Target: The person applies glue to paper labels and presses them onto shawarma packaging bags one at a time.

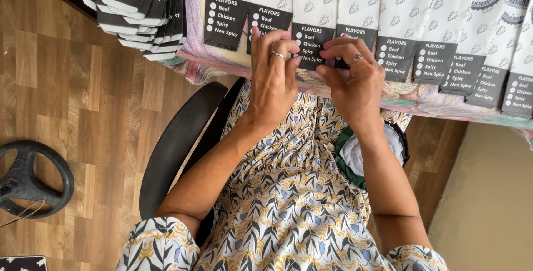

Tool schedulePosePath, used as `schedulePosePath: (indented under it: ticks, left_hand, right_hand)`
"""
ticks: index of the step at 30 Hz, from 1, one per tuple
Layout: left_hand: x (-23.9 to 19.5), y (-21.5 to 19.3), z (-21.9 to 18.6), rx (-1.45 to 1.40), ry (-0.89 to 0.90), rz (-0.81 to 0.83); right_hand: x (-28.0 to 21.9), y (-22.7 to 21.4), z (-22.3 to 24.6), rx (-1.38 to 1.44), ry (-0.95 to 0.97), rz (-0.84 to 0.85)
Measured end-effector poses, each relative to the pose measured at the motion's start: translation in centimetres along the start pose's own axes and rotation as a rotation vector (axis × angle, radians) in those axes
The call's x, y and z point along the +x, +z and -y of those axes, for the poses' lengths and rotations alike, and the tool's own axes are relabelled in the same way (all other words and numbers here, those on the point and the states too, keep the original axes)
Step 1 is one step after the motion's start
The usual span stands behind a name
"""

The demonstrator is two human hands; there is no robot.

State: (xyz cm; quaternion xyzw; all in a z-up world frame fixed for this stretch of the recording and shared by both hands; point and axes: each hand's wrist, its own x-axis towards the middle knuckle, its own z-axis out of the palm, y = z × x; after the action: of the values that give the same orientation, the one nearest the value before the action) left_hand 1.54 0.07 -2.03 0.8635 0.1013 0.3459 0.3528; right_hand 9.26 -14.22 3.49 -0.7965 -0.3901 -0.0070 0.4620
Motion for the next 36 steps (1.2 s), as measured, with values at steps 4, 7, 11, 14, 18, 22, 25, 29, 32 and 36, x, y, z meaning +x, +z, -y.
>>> schedulePosePath:
  ticks: [4,7,11,14,18,22,25,29,32,36]
  left_hand:
    - [0.2,-0.1,-0.3,-0.022,0.034,-0.03]
    - [-0.5,1.1,0.0,0.085,0.039,-0.043]
    - [-0.7,1.0,-0.4,0.067,0.041,-0.021]
    - [-0.2,0.8,0.1,-0.011,0.006,-0.065]
    - [-0.5,0.7,0.0,0.004,0.023,-0.043]
    - [-0.9,0.8,0.3,0.037,0.058,-0.025]
    - [-1.1,1.2,0.6,0.055,0.08,0.012]
    - [-0.6,-0.5,0.6,0.034,0.107,0.101]
    - [1.0,-4.4,0.5,-0.026,0.17,0.165]
    - [3.1,-9.4,2.1,0.118,0.264,0.327]
  right_hand:
    - [0.3,-0.5,0.5,0.038,0.011,0.021]
    - [0.4,-0.6,0.5,0.036,-0.011,0.017]
    - [0.1,-0.6,0.8,0.03,0.011,0.014]
    - [0.4,-0.7,0.9,0.055,-0.012,0.014]
    - [0.7,0.2,1.3,-0.013,-0.042,-0.009]
    - [0.1,0.5,0.0,-0.046,-0.023,0.0]
    - [0.1,-0.4,0.3,0.0,-0.044,0.033]
    - [0.0,0.2,0.6,-0.038,-0.078,0.013]
    - [-0.3,0.8,0.7,-0.056,-0.067,-0.007]
    - [0.3,2.6,0.2,-0.211,-0.117,-0.173]
